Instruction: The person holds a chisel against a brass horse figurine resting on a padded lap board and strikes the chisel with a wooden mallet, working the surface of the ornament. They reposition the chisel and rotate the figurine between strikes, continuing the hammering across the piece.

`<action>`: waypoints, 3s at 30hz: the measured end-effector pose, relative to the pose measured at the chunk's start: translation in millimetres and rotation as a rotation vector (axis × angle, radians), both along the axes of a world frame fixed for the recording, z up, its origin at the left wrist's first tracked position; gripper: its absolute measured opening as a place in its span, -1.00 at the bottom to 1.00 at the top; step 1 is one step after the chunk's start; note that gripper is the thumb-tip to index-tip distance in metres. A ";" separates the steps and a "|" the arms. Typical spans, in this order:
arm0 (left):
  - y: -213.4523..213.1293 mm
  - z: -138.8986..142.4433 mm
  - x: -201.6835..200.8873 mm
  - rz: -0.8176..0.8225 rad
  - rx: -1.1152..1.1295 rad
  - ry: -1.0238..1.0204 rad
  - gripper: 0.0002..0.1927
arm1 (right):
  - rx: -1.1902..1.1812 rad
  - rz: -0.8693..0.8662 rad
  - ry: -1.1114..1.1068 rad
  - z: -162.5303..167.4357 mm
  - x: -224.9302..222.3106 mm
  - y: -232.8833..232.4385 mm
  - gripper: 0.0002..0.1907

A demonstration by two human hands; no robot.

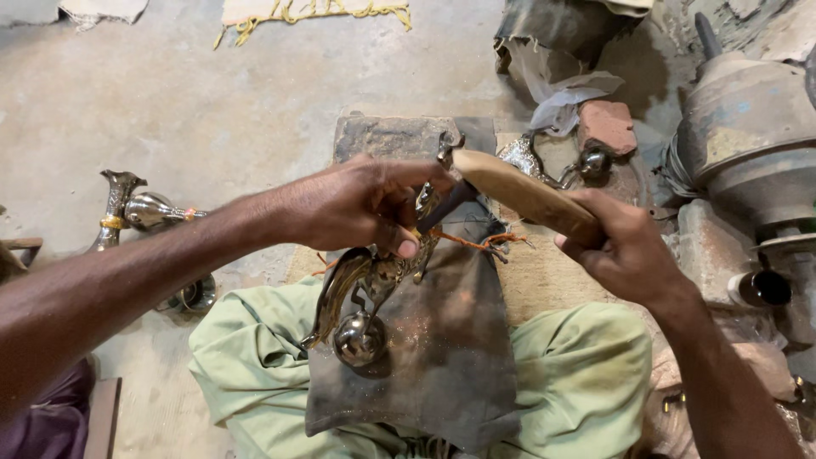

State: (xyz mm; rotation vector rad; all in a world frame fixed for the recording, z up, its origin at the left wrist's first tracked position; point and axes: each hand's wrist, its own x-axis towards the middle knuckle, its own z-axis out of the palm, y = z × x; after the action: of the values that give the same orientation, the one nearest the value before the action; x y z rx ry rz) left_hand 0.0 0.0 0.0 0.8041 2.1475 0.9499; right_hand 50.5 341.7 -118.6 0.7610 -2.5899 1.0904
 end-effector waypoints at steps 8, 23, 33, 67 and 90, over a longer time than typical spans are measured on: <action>1.3 7.9 6.0 -0.010 -0.010 0.062 -0.28 | -0.102 -0.172 -0.091 -30.7 -4.8 20.1 -0.61; -1.9 32.1 -0.1 -0.070 -0.033 0.185 -0.31 | -0.510 -0.044 -0.182 24.4 4.4 -7.5 -0.58; 3.0 42.7 1.6 -0.083 -0.020 0.189 -0.33 | -0.073 -0.257 -0.066 21.0 7.5 15.3 -0.55; -1.2 12.2 -31.5 0.030 0.212 -0.197 -0.23 | -0.084 -0.237 -0.346 64.2 -41.8 31.7 -0.50; -0.1 12.2 -27.7 0.119 0.259 -0.394 -0.16 | 0.068 -0.135 -0.266 77.5 -63.5 35.7 -0.65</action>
State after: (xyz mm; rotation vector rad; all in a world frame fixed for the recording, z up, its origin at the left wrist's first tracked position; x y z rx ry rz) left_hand -27.7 -0.1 12.2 0.5537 1.7678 1.3453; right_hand -13.0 377.4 -41.1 0.4737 -2.8629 1.1364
